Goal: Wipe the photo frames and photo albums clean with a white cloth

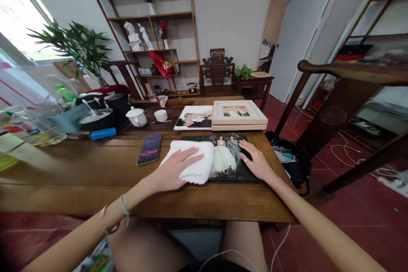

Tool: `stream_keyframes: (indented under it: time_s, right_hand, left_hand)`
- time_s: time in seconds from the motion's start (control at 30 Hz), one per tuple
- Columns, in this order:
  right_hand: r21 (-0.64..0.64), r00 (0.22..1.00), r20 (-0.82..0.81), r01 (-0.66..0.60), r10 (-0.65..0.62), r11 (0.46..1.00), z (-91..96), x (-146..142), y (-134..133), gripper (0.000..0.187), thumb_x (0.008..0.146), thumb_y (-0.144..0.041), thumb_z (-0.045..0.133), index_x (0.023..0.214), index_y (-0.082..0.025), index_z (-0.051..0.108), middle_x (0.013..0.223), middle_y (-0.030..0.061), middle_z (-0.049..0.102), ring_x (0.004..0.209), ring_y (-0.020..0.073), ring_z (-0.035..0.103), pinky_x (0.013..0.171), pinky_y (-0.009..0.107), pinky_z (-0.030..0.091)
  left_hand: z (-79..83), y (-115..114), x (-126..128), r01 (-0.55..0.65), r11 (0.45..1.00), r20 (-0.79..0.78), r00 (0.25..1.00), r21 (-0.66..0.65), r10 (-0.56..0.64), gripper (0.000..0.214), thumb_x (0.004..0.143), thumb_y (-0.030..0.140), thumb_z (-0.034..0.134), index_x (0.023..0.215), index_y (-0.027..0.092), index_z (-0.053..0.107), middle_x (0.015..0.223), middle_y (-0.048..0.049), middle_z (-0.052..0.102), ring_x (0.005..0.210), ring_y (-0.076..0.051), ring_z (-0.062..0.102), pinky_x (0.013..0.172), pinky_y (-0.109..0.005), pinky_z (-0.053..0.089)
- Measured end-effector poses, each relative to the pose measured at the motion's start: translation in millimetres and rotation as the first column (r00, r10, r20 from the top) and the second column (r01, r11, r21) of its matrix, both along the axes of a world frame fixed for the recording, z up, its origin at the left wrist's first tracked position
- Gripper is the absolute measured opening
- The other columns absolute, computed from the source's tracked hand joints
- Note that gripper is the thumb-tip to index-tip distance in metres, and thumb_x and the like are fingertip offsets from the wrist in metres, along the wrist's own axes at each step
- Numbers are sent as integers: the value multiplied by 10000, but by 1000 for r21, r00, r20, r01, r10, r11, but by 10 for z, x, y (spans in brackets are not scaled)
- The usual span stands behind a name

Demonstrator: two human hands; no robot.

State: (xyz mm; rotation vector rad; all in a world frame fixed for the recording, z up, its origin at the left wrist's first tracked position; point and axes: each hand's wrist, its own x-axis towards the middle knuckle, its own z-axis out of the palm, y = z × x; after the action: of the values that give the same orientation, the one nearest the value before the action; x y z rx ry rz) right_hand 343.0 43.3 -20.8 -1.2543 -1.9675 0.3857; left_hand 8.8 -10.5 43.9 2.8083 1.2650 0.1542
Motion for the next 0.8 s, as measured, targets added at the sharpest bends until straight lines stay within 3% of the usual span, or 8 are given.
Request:
stream_keyframes:
  time_s: [0.23,0.43,0.6,0.8]
  right_hand:
    - [9,1000,5,-11,11,1000,-1,4,1,403,897,-388,512,1220,-184,638,1360,132,574,1318,283,475,1129,528,337]
    - [6,1000,-5,-10,10,1000,1,5,4,391,894,-385,519,1217,-202,641,1357,123,578,1315,290,478,1124,550,333]
    - [-1,1000,0,-6,6,1000,11,0,0,390,898,-384,515,1220,-202,638,1362,121,574,1320,281,473,1129,539,332]
    - [-1,1000,2,-6,6,1000,19,-8,-9,391,897,-374,513,1217,-187,639,1367,129,568,1316,280,478,1134,530,330]
  left_hand:
    - [-20,798,3,24,997,18,1000,73,-26,668,828,348,583,1449,217,373,1523,-108,356,1389,-271,350,1119,-447,311]
    - [-30,1042,-7,-6,998,27,1000,64,4,629,863,349,535,1454,227,360,1512,-61,388,1396,-225,344,1146,-397,274]
    - [-62,840,0,-53,995,-35,998,85,56,782,751,139,512,1490,262,288,1576,-56,250,1442,-245,235,1148,-478,228]
    - [-74,121,8,-60,997,-38,997,46,62,944,632,84,497,1508,302,222,1600,-29,163,1468,-240,141,1162,-531,143]
